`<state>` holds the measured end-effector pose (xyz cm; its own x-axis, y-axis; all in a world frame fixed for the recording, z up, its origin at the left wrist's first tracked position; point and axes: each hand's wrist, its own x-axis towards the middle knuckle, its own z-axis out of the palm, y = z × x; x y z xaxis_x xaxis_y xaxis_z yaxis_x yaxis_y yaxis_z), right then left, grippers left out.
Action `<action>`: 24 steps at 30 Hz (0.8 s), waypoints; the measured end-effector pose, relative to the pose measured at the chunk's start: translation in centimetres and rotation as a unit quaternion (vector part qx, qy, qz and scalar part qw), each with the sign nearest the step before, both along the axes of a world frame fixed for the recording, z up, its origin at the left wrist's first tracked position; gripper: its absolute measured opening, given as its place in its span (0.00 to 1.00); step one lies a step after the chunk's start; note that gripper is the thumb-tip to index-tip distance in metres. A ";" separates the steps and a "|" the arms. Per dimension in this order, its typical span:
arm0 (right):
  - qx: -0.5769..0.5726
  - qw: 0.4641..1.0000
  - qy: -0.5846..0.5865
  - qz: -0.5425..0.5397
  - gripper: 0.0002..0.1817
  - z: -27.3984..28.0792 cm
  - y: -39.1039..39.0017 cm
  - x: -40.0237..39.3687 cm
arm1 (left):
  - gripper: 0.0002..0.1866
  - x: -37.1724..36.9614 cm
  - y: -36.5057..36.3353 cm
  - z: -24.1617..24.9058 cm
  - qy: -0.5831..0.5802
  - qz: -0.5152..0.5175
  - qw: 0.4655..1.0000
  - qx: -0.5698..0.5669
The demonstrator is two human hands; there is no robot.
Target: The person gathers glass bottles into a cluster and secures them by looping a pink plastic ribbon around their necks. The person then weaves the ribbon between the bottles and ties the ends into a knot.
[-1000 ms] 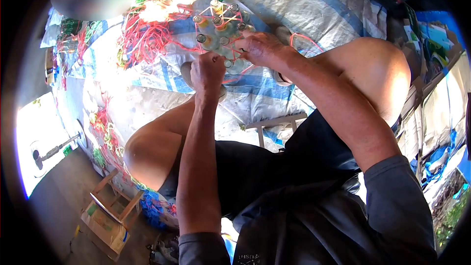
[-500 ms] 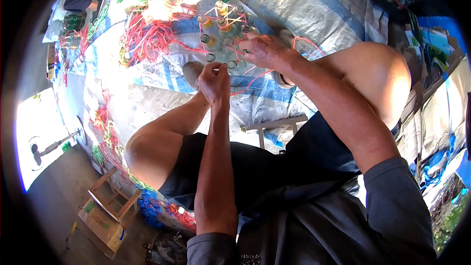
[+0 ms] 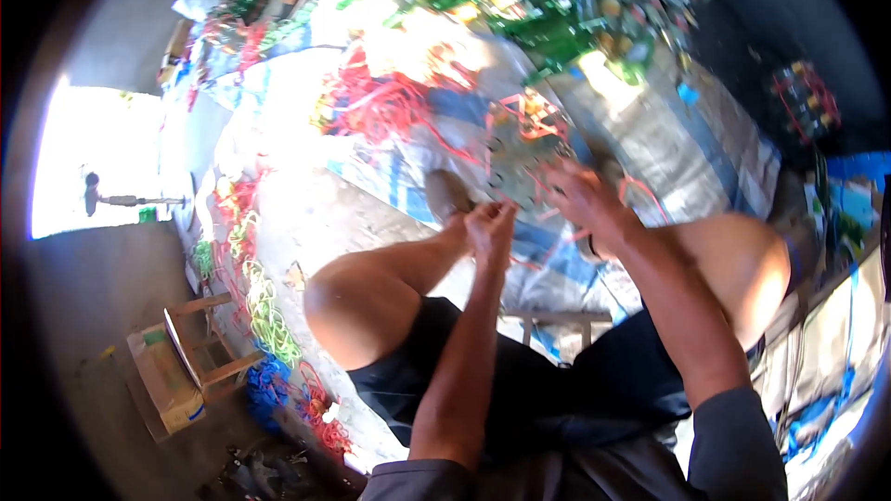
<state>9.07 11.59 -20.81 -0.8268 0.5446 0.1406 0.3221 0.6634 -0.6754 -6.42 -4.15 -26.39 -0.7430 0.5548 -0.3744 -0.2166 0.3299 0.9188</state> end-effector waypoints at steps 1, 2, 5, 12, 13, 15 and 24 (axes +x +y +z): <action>-0.015 1.000 -0.011 0.000 0.25 0.1 0.0 0.0 | 0.14 0.3 0.2 1.1 -0.028 -0.002 1.000 0.000; -0.013 1.000 -0.027 0.001 0.25 0.7 -0.1 -0.1 | 0.13 0.5 0.3 1.7 -0.026 -0.006 1.000 -0.009; -0.003 0.998 -0.067 0.000 0.24 2.0 -0.1 -0.1 | 0.13 0.9 0.4 1.8 -0.008 0.007 1.000 0.010; 0.041 0.988 -0.147 -0.010 0.19 3.1 -0.8 -0.6 | 0.14 1.4 0.2 1.5 0.026 0.015 1.000 -0.006; 0.065 0.985 -0.162 -0.005 0.18 2.5 -0.5 -0.6 | 0.14 1.5 0.1 1.3 0.026 0.013 1.000 -0.002; 0.180 0.968 -0.174 0.033 0.16 2.5 -0.2 -0.4 | 0.12 1.4 0.0 2.0 0.006 0.011 1.000 0.006; 0.141 0.981 -0.095 0.093 0.07 5.4 -1.2 -5.3 | 0.12 1.1 -0.3 0.6 -0.051 0.006 0.997 0.052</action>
